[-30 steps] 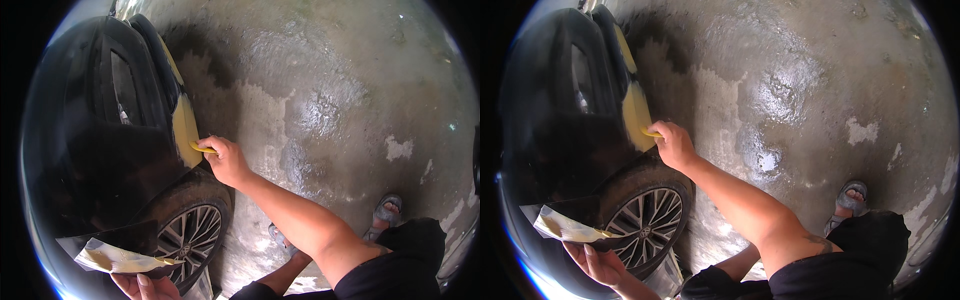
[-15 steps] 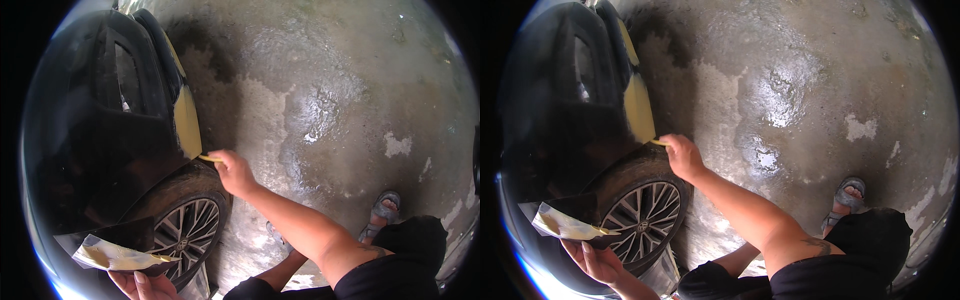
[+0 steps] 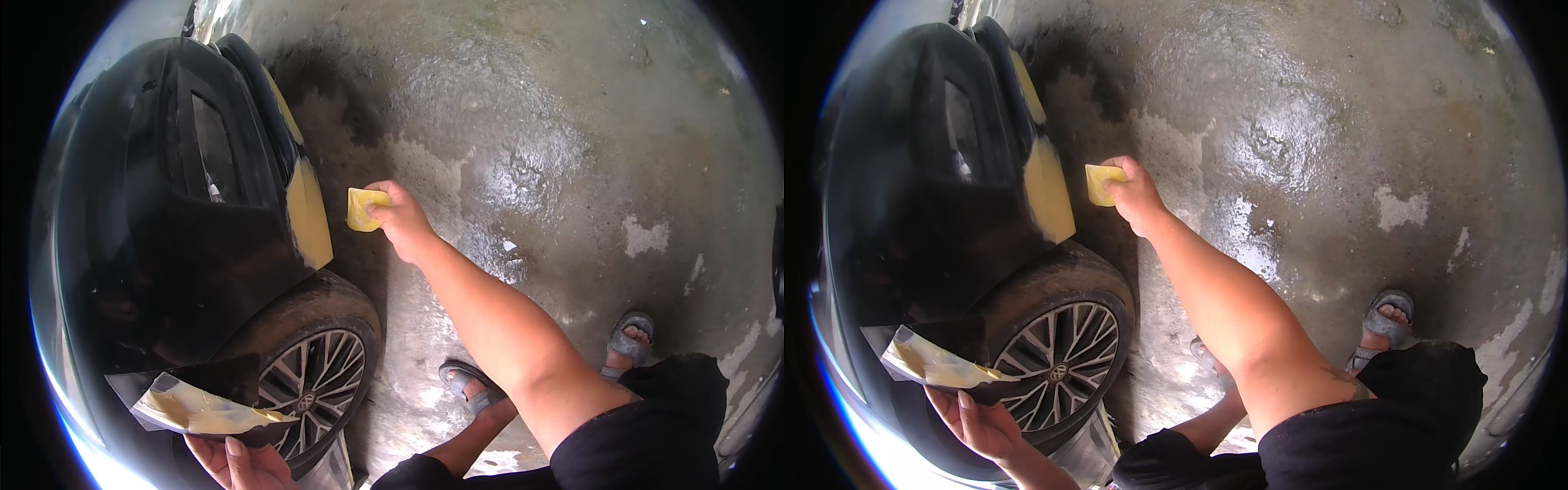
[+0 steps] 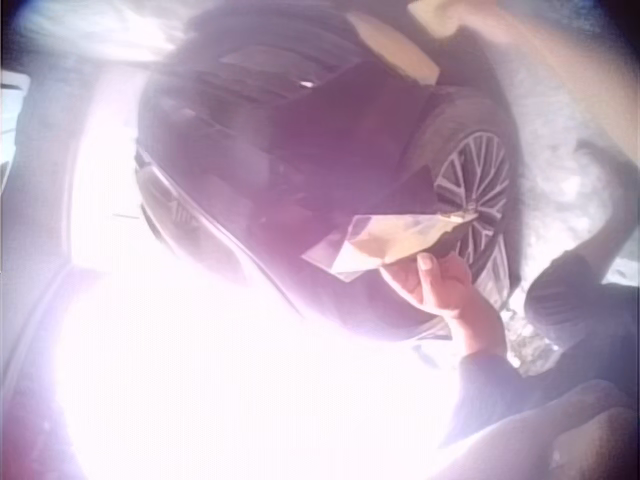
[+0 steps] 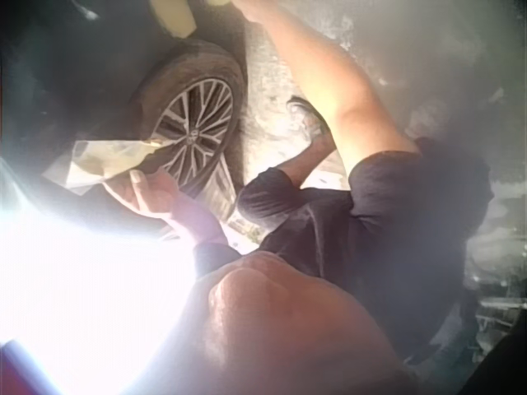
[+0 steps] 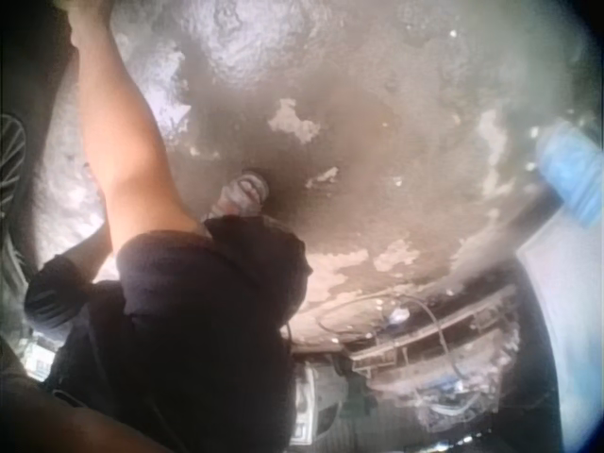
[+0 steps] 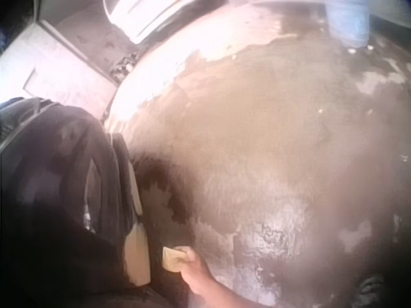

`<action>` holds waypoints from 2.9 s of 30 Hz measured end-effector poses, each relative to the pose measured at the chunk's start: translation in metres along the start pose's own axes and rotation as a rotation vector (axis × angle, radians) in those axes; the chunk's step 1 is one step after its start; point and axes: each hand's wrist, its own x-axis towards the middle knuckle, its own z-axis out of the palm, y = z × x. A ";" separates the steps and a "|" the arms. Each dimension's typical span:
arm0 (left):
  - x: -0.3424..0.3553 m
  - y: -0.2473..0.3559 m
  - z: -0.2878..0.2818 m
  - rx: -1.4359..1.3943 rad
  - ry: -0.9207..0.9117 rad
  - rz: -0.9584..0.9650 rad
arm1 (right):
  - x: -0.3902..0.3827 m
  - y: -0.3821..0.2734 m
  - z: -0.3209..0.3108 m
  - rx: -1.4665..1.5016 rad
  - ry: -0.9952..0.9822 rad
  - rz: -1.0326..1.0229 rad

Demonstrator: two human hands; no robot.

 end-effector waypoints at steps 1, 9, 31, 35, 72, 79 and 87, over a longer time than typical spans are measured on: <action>0.001 0.000 0.001 -0.003 0.007 -0.007 | 0.004 0.000 0.000 0.029 -0.007 0.003; 0.008 0.009 0.007 0.038 -0.009 -0.019 | 0.036 -0.017 0.000 0.033 -0.007 0.030; 0.015 0.031 0.067 0.019 0.177 -0.103 | 0.030 -0.047 -0.024 -0.186 -0.027 -0.036; 0.039 0.026 0.099 -0.073 0.230 -0.144 | 0.002 -0.133 -0.024 -0.270 -0.031 -0.238; 0.171 0.050 0.181 0.100 -0.020 0.183 | -0.126 -0.389 0.131 -1.354 -0.558 -1.523; 0.215 0.025 0.171 0.214 0.247 0.368 | -0.057 -0.405 0.119 -0.641 -0.285 -0.575; 0.235 -0.023 0.189 0.151 0.171 0.107 | 0.016 -0.420 0.131 -0.288 -0.211 -0.065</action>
